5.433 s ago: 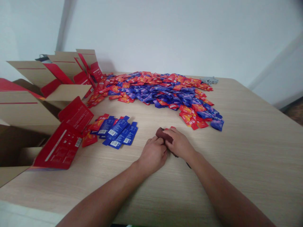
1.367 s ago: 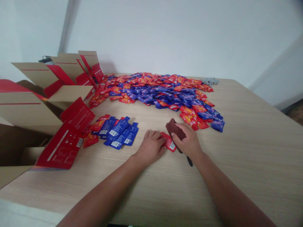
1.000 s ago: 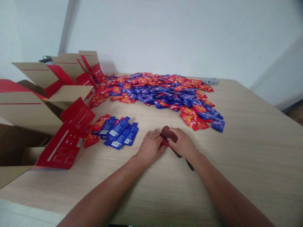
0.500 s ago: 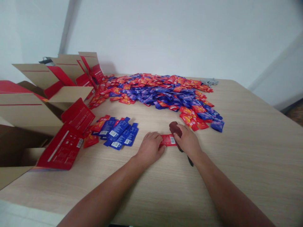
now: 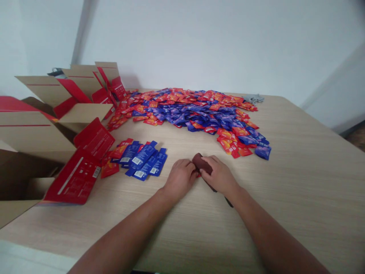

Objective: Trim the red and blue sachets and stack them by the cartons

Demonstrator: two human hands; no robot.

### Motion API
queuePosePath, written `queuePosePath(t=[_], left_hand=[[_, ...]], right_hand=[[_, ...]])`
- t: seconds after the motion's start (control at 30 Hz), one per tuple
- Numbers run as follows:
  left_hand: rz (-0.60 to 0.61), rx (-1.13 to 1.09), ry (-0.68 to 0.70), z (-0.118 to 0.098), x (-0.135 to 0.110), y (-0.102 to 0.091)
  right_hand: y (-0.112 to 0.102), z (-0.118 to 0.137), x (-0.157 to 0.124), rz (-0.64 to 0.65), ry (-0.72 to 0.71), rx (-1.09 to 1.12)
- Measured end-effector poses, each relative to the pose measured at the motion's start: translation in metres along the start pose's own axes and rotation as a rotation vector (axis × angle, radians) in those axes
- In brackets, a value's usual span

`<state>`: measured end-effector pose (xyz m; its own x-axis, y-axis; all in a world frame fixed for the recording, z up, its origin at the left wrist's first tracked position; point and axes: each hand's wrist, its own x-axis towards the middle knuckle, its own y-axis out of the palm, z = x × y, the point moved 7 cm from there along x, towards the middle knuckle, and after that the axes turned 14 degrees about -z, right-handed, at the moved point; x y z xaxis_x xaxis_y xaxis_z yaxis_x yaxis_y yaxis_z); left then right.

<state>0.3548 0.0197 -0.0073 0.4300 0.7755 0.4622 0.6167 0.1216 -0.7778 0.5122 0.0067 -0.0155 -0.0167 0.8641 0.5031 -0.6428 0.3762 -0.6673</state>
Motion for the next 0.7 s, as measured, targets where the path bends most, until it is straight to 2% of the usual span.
queuePosePath(t=[0.37, 0.6, 0.7], left_hand=[[-0.017, 0.002, -0.046, 0.006, -0.003, 0.006], [-0.068, -0.084, -0.129, 0.013, -0.005, 0.001], [-0.098, -0.169, -0.137, 0.010, -0.004, -0.006]], right_hand=[[-0.015, -0.054, 0.012, -0.136, 0.167, -0.225], [-0.020, -0.054, 0.011, -0.179, 0.179, -0.228], [-0.029, -0.051, 0.013, -0.269, 0.208, -0.160]])
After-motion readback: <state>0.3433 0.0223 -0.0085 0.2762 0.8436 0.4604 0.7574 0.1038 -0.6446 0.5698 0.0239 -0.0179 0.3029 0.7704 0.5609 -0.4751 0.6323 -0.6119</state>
